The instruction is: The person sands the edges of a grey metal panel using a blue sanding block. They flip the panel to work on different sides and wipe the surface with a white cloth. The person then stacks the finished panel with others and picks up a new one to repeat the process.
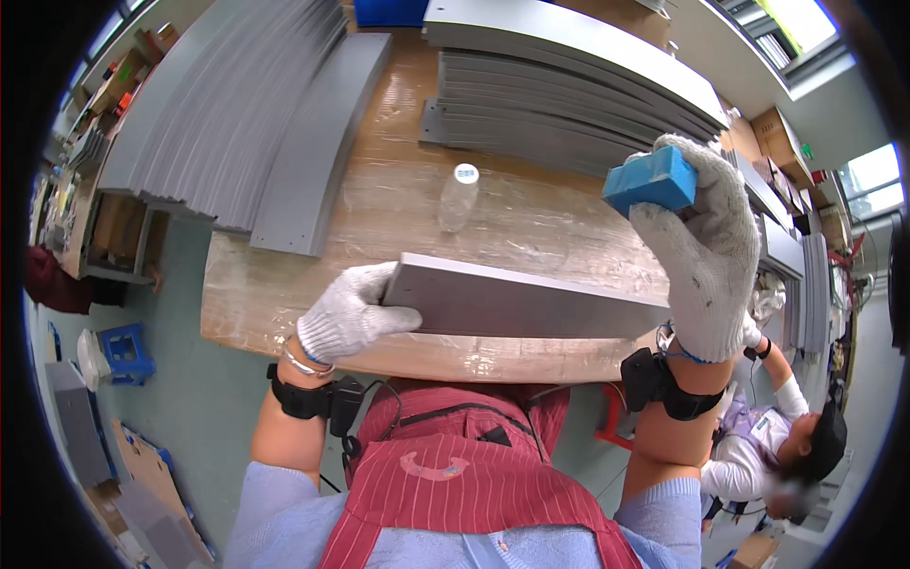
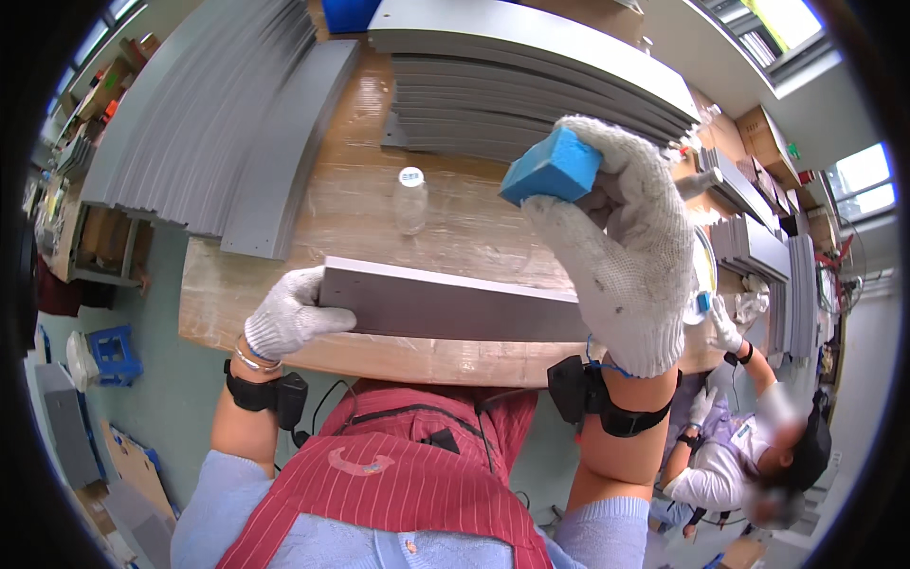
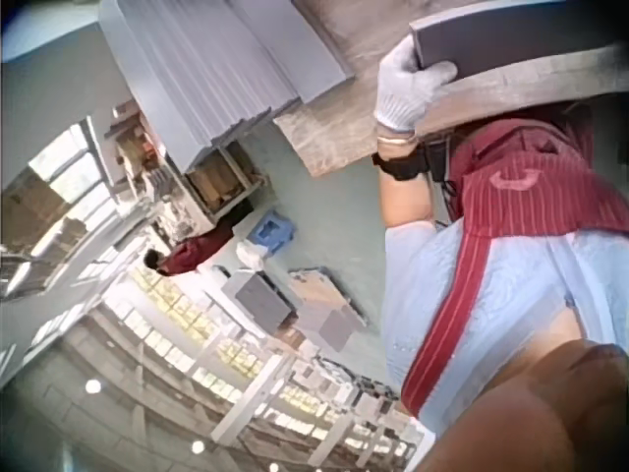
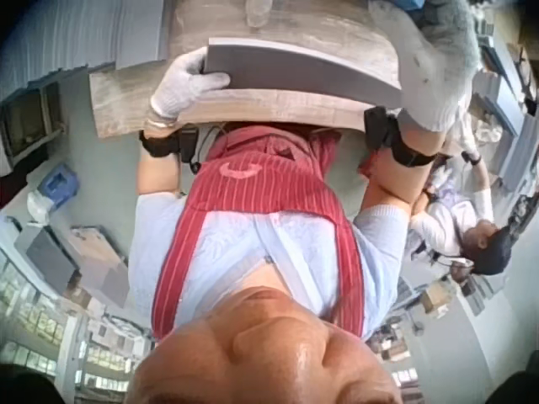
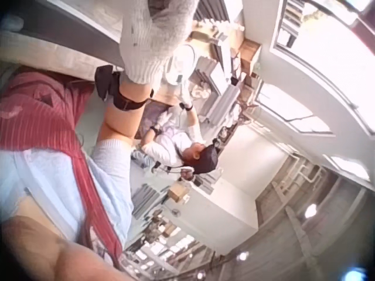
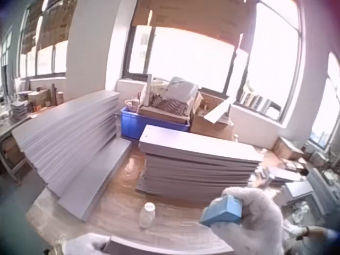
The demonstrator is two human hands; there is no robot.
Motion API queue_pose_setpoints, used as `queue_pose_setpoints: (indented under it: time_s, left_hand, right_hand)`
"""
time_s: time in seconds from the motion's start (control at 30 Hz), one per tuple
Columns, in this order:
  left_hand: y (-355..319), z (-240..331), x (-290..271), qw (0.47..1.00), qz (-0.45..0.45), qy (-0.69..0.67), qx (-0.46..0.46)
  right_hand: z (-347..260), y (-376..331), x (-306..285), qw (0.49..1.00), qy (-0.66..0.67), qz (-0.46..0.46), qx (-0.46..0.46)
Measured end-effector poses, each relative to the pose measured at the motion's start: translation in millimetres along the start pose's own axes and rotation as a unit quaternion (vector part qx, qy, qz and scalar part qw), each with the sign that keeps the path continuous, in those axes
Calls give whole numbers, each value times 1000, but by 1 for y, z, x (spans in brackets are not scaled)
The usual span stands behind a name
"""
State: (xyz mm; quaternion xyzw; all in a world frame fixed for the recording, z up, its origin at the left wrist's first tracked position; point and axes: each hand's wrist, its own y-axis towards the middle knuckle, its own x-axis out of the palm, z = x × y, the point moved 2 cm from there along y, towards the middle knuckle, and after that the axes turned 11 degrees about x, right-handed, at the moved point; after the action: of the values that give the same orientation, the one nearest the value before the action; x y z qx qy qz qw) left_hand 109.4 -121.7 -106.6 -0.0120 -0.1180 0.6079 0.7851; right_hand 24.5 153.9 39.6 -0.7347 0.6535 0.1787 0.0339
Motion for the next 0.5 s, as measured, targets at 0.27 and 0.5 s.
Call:
queue_pose_setpoints:
  time_s: [0.27,0.5]
  left_hand:
    - [-23,-134,-70,977,157,114,-87]
    - [-16,-139,-64,958,194,173,-118]
  right_hand:
    - [143,-68,-168,944,103,273,156]
    - [242,-112,-209,888,89,312,325]
